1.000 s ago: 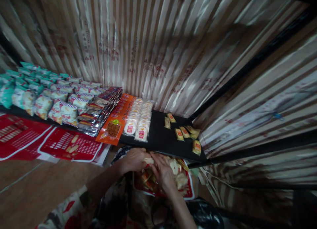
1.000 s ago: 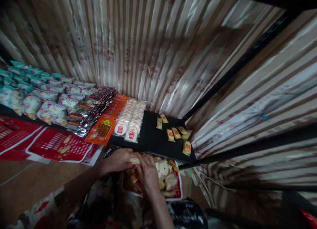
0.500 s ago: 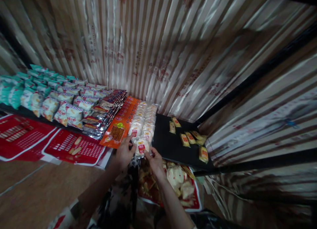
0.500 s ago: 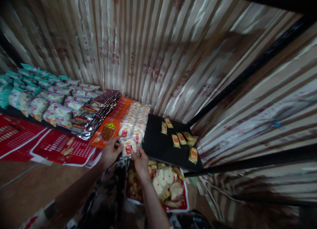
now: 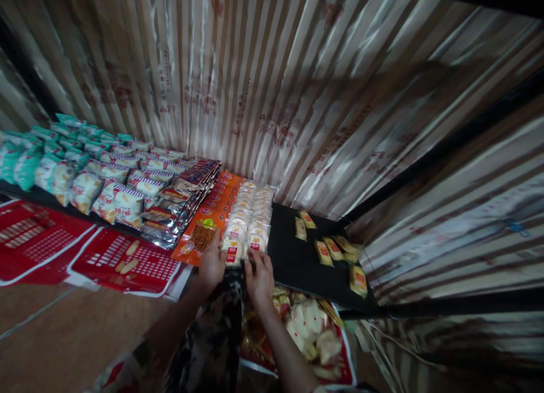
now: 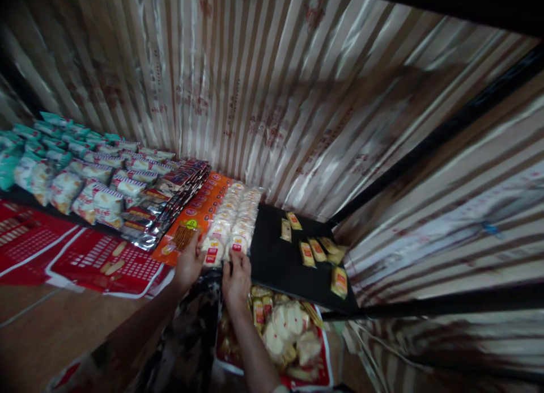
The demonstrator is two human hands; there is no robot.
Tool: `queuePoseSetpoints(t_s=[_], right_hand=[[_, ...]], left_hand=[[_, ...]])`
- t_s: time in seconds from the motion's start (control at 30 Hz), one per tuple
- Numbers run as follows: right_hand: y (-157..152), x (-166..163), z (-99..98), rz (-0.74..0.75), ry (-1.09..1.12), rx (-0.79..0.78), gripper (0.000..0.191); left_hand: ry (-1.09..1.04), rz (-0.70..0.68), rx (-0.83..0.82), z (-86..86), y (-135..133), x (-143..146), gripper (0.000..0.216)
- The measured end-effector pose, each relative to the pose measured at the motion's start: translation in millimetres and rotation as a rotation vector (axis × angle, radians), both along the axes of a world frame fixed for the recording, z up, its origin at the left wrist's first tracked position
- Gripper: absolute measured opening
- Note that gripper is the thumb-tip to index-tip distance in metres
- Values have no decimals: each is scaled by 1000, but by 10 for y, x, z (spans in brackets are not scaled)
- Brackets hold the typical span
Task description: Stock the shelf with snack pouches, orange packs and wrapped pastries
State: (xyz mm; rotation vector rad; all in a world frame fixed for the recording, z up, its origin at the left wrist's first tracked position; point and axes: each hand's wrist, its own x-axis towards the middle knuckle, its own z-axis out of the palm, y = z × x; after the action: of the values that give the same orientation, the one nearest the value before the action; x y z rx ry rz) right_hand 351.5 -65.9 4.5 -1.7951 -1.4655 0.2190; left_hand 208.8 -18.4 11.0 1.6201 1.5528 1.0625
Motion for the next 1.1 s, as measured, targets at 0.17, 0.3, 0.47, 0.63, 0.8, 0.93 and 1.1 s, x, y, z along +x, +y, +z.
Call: queuePoseSetpoints(t_s=[0.17,0.3,0.47,0.63,0.8,0.93,1.1], right_hand=[[47,162,-118,14,-182,57,32],[61,228,-169,17,-199,65,30],[49,268,-187,-3,-230,60,28],[40,278,-209,-28,-250,41,28],[47,248,-228,-48,-258,21,27],[61,221,-217,-66,-255,12,28],[13,246,-220,-21,-167,78,30]], left_hand=[[42,2,24,-32,117,50,60],[100,13,103,-95,188,93,58],[244,58,210,-169,206,181,53],[365,89,294,-159,114,245,46],[418,16,340,-181,81,274,45],[445,0,333,-218,108,292,45],[459,-22,339,-199,76,283,46]])
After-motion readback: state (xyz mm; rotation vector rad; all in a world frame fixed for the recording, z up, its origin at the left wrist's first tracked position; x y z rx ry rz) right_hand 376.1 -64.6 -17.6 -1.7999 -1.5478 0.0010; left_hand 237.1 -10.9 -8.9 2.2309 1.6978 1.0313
